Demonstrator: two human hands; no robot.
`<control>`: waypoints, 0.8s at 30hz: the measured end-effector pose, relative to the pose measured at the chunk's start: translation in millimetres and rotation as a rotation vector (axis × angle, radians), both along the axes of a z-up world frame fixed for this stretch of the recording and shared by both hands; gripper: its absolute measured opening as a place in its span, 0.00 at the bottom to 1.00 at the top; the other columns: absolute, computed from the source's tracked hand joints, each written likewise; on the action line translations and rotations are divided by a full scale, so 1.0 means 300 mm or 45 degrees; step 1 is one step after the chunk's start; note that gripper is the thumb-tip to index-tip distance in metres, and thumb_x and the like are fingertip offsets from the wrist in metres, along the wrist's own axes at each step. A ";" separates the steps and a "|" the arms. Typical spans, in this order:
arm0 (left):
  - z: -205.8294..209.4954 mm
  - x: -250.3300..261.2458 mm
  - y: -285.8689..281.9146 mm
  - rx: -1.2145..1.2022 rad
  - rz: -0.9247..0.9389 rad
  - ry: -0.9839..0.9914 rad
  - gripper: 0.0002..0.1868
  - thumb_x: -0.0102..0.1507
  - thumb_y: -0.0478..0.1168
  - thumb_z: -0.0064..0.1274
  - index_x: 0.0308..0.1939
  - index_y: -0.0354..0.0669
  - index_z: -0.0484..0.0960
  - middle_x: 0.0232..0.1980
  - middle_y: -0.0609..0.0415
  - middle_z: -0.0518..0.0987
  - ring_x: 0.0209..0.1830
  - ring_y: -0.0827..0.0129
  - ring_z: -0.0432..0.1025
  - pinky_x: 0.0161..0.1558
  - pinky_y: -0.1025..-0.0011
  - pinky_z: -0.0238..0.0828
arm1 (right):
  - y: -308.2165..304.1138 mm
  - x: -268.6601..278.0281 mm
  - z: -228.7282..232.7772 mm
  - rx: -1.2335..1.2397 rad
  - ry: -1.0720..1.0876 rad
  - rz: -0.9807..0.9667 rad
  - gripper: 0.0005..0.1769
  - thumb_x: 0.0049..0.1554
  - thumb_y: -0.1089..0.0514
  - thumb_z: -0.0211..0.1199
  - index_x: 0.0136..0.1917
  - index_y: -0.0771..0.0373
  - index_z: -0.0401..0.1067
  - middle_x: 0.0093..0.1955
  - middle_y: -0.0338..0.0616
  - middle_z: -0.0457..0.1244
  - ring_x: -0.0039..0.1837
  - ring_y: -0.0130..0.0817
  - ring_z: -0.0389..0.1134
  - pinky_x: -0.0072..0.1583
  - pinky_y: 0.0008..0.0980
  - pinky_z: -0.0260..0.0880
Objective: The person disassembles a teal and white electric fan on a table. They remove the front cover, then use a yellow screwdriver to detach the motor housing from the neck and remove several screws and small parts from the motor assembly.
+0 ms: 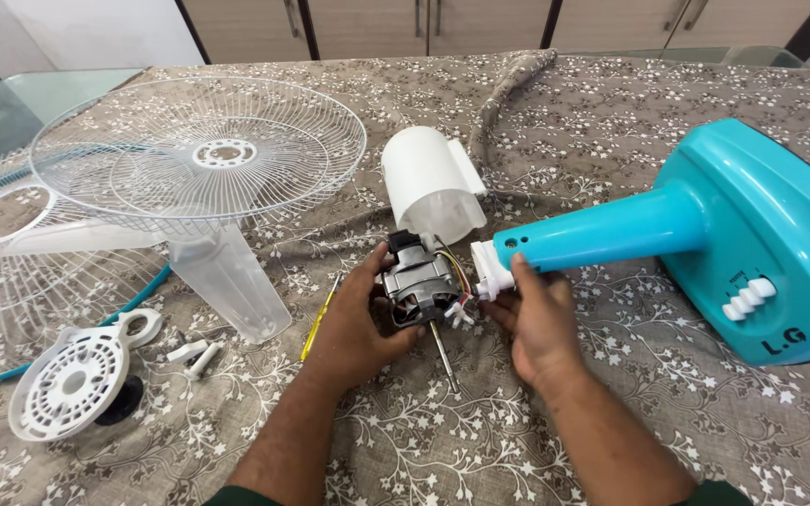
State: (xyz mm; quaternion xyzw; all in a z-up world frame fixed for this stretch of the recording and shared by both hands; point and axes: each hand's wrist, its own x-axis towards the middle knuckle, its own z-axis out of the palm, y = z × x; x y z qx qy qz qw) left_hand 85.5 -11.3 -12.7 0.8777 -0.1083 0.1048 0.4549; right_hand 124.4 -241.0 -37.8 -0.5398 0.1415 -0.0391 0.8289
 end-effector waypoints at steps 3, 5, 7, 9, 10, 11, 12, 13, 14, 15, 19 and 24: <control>0.004 -0.007 0.002 0.036 -0.007 -0.033 0.60 0.45 0.42 0.74 0.77 0.41 0.54 0.68 0.42 0.70 0.67 0.55 0.68 0.65 0.63 0.67 | 0.036 -0.018 -0.010 -0.150 -0.151 -0.009 0.20 0.61 0.54 0.61 0.58 0.67 0.57 0.55 0.50 0.65 0.51 0.37 0.71 0.51 0.41 0.81; 0.014 -0.013 -0.002 0.077 -0.022 -0.100 0.60 0.47 0.43 0.74 0.77 0.40 0.54 0.69 0.41 0.69 0.68 0.52 0.67 0.67 0.61 0.64 | 0.038 -0.018 -0.013 -0.119 -0.149 -0.016 0.19 0.61 0.55 0.61 0.57 0.66 0.56 0.55 0.51 0.65 0.51 0.36 0.71 0.50 0.40 0.80; 0.032 -0.026 -0.004 0.199 0.011 -0.075 0.58 0.48 0.44 0.74 0.76 0.42 0.55 0.69 0.43 0.70 0.69 0.51 0.66 0.68 0.60 0.63 | 0.037 -0.018 -0.016 -0.124 -0.161 -0.017 0.19 0.61 0.56 0.61 0.57 0.66 0.56 0.55 0.51 0.65 0.50 0.35 0.71 0.50 0.40 0.80; 0.054 -0.037 -0.001 0.382 0.073 -0.015 0.57 0.48 0.48 0.75 0.76 0.44 0.57 0.71 0.43 0.68 0.70 0.49 0.63 0.67 0.58 0.60 | 0.034 -0.018 -0.018 -0.160 -0.185 -0.008 0.19 0.60 0.57 0.62 0.57 0.66 0.57 0.55 0.51 0.64 0.50 0.36 0.71 0.49 0.40 0.80; 0.065 -0.040 0.005 0.502 0.119 0.034 0.58 0.48 0.51 0.76 0.76 0.46 0.59 0.72 0.43 0.66 0.72 0.47 0.61 0.66 0.56 0.57 | 0.037 -0.013 -0.020 -0.146 -0.200 -0.007 0.19 0.60 0.58 0.62 0.57 0.67 0.58 0.55 0.52 0.65 0.50 0.36 0.71 0.49 0.40 0.80; 0.070 -0.047 0.007 0.618 0.163 0.085 0.58 0.48 0.53 0.78 0.76 0.47 0.60 0.74 0.44 0.64 0.73 0.45 0.59 0.66 0.54 0.55 | 0.036 -0.010 -0.023 -0.135 -0.212 -0.008 0.18 0.60 0.59 0.62 0.57 0.67 0.58 0.55 0.52 0.65 0.50 0.36 0.71 0.49 0.40 0.80; 0.073 -0.056 0.013 0.622 0.237 0.165 0.52 0.50 0.52 0.75 0.73 0.48 0.64 0.72 0.46 0.66 0.71 0.49 0.61 0.66 0.56 0.57 | 0.034 -0.010 -0.025 -0.124 -0.224 -0.008 0.18 0.60 0.59 0.62 0.57 0.68 0.59 0.54 0.52 0.65 0.50 0.37 0.71 0.49 0.40 0.80; 0.078 -0.065 0.029 0.626 0.313 0.242 0.46 0.52 0.50 0.73 0.70 0.49 0.68 0.71 0.48 0.68 0.70 0.52 0.63 0.67 0.57 0.59 | 0.031 -0.008 -0.024 -0.124 -0.212 -0.012 0.18 0.60 0.59 0.62 0.57 0.67 0.59 0.55 0.51 0.65 0.50 0.36 0.71 0.49 0.39 0.80; 0.081 -0.075 0.048 0.629 0.388 0.320 0.39 0.54 0.49 0.70 0.67 0.50 0.72 0.69 0.51 0.70 0.68 0.56 0.65 0.67 0.58 0.62 | 0.027 -0.008 -0.022 -0.123 -0.200 -0.016 0.18 0.60 0.60 0.62 0.57 0.67 0.59 0.55 0.51 0.65 0.51 0.36 0.71 0.49 0.39 0.79; 0.081 -0.091 0.069 0.594 0.452 0.232 0.36 0.55 0.47 0.68 0.66 0.49 0.74 0.66 0.50 0.72 0.67 0.55 0.67 0.66 0.58 0.64 | 0.028 -0.006 -0.019 -0.119 -0.190 -0.017 0.18 0.59 0.60 0.62 0.58 0.66 0.58 0.55 0.50 0.65 0.51 0.35 0.71 0.49 0.38 0.79; 0.054 -0.147 0.124 0.570 0.608 0.011 0.25 0.58 0.43 0.64 0.59 0.45 0.80 0.60 0.47 0.77 0.61 0.53 0.71 0.62 0.56 0.69 | 0.017 -0.010 -0.018 -0.131 -0.150 0.004 0.18 0.60 0.60 0.63 0.57 0.66 0.59 0.55 0.50 0.64 0.51 0.35 0.71 0.50 0.38 0.79; 0.032 -0.173 0.166 0.632 0.691 0.303 0.23 0.62 0.46 0.60 0.59 0.43 0.78 0.56 0.44 0.78 0.57 0.50 0.73 0.58 0.55 0.71 | 0.013 0.000 -0.042 -0.114 -0.233 0.029 0.15 0.59 0.59 0.63 0.55 0.65 0.62 0.54 0.48 0.65 0.49 0.34 0.70 0.47 0.37 0.77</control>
